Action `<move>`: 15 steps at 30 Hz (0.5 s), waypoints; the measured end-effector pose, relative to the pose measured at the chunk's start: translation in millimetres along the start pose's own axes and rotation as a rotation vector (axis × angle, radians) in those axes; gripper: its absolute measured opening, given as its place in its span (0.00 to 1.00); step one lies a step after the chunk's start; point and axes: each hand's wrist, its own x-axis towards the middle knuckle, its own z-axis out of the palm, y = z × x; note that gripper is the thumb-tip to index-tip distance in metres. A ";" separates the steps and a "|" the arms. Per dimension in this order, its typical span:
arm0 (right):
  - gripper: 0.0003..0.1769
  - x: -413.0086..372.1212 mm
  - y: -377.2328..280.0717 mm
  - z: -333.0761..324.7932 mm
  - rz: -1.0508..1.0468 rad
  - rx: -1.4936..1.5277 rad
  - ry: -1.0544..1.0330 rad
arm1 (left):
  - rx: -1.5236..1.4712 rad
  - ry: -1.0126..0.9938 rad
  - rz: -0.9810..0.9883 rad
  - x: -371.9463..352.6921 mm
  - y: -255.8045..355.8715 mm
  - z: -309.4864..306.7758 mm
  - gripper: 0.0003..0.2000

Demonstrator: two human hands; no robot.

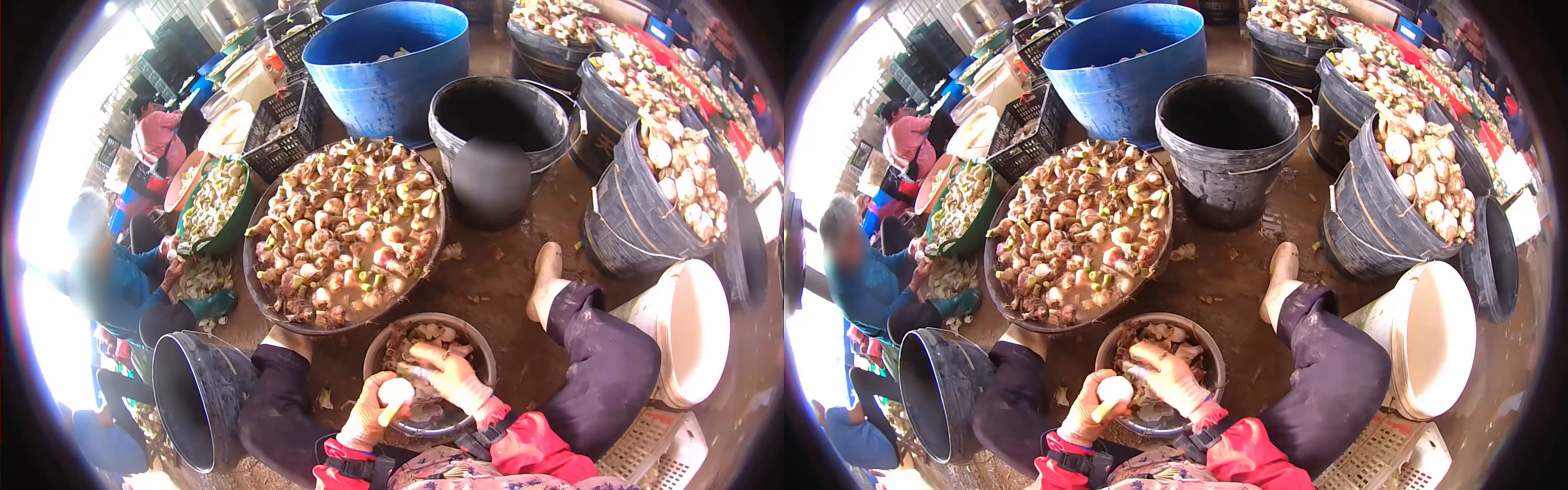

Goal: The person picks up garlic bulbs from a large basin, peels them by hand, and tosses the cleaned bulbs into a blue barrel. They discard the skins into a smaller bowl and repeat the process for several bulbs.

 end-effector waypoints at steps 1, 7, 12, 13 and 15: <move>0.20 -5.0 -19.1 1.5 -0.009 -0.051 -0.077 | 0.029 -0.032 -0.044 0.9 -1.1 -6.5 0.40; 0.20 -11.4 -22.4 19.1 -0.038 -0.124 -0.093 | 0.130 -0.045 0.140 16.7 -6.2 0.6 0.48; 0.19 -9.5 -34.1 13.5 0.119 -0.023 0.019 | -0.166 0.126 0.289 22.4 -8.7 3.0 0.41; 0.17 -8.5 -23.2 13.6 0.018 -0.066 0.064 | -0.136 0.146 0.267 20.6 1.6 4.2 0.29; 0.17 -7.1 -35.4 11.7 0.088 -0.005 0.047 | 0.083 0.250 0.307 21.7 4.0 -1.0 0.16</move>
